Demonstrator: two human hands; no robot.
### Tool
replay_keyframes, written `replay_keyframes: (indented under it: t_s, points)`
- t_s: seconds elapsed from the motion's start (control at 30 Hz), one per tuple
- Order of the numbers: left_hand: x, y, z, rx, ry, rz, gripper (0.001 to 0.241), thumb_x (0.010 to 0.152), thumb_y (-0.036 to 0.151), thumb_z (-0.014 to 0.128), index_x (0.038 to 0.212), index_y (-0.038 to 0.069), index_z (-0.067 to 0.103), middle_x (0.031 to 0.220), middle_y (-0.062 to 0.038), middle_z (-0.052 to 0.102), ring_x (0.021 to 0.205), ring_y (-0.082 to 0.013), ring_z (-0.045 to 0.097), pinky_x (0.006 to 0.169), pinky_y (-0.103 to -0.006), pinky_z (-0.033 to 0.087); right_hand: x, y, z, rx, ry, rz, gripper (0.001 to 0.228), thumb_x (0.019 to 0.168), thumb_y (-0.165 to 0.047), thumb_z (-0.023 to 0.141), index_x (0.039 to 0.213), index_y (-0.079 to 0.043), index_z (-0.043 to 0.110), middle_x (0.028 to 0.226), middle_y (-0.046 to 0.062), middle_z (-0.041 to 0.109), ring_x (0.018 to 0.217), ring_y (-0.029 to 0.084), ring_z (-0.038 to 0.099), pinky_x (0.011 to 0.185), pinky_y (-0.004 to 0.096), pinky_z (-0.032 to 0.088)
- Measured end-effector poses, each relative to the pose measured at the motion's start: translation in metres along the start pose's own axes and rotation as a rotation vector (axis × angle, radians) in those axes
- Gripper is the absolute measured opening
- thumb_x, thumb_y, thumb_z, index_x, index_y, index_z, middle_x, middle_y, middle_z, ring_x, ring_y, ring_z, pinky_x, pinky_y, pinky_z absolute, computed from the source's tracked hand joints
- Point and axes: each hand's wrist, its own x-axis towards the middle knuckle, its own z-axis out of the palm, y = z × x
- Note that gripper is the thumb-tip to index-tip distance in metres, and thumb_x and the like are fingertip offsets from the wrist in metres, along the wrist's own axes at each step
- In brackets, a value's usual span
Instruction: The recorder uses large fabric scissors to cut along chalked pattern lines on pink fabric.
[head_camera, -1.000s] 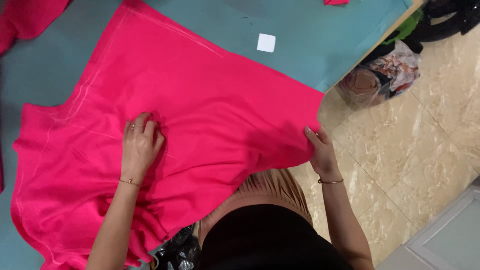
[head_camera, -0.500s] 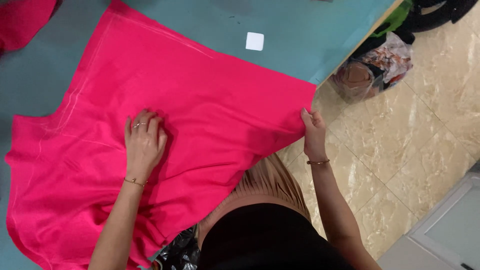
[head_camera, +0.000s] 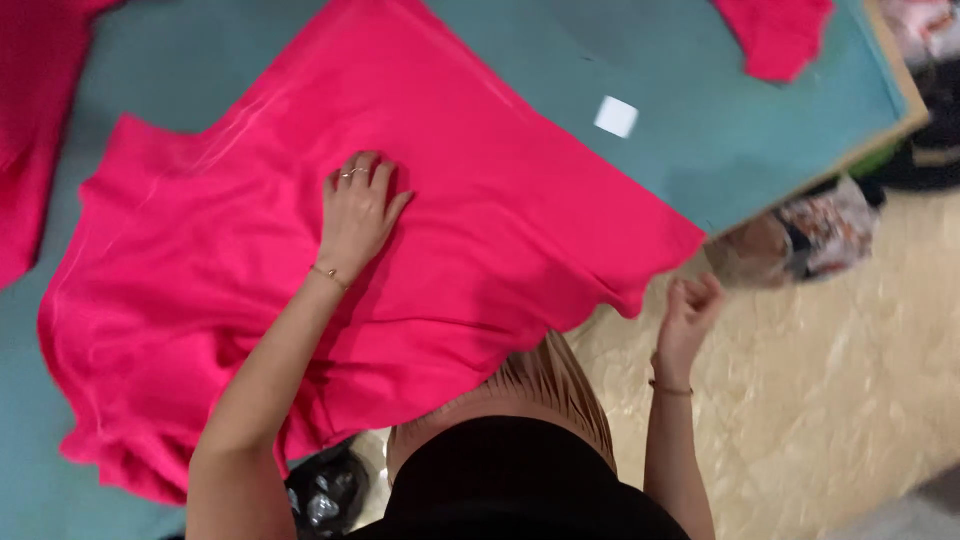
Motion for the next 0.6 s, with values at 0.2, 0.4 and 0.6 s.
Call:
replay_keyframes:
  t_s: [0.2, 0.4, 0.6]
  points:
    - [-0.035, -0.04, -0.02, 0.048, 0.108, -0.131, 0.047, 0.1, 0.04, 0.069, 0.13, 0.005, 0.063, 0.14, -0.017, 0.056, 0.137, -0.0367, 0.048, 0.11, -0.0595, 0.038, -0.013, -0.077, 0.065, -0.525, 0.013, -0.449, 0.04, 0.112, -0.01, 0.067, 0.144, -0.001, 0.045, 0.136, 0.014, 0.045, 0.123, 0.025, 0.046, 0.1, 0.037, 0.043]
    - [-0.108, -0.118, -0.046, 0.111, 0.178, -0.359, 0.043, 0.099, 0.035, 0.073, 0.128, 0.007, 0.063, 0.141, -0.016, 0.056, 0.143, -0.0373, 0.044, 0.115, -0.0604, 0.035, -0.047, -0.103, 0.177, -0.713, -0.386, -0.703, 0.033, 0.103, -0.01, 0.069, 0.133, -0.001, 0.059, 0.134, 0.016, 0.058, 0.131, 0.032, 0.049, 0.113, 0.045, 0.038]
    - [-0.187, -0.217, -0.067, 0.295, 0.261, -0.741, 0.056, 0.093, 0.039, 0.079, 0.133, 0.006, 0.057, 0.138, -0.02, 0.056, 0.137, -0.0391, 0.046, 0.106, -0.062, 0.037, -0.139, -0.116, 0.278, -0.58, -1.084, -0.942, 0.036, 0.091, -0.023, 0.073, 0.124, -0.011, 0.065, 0.126, 0.011, 0.062, 0.121, 0.033, 0.055, 0.105, 0.046, 0.043]
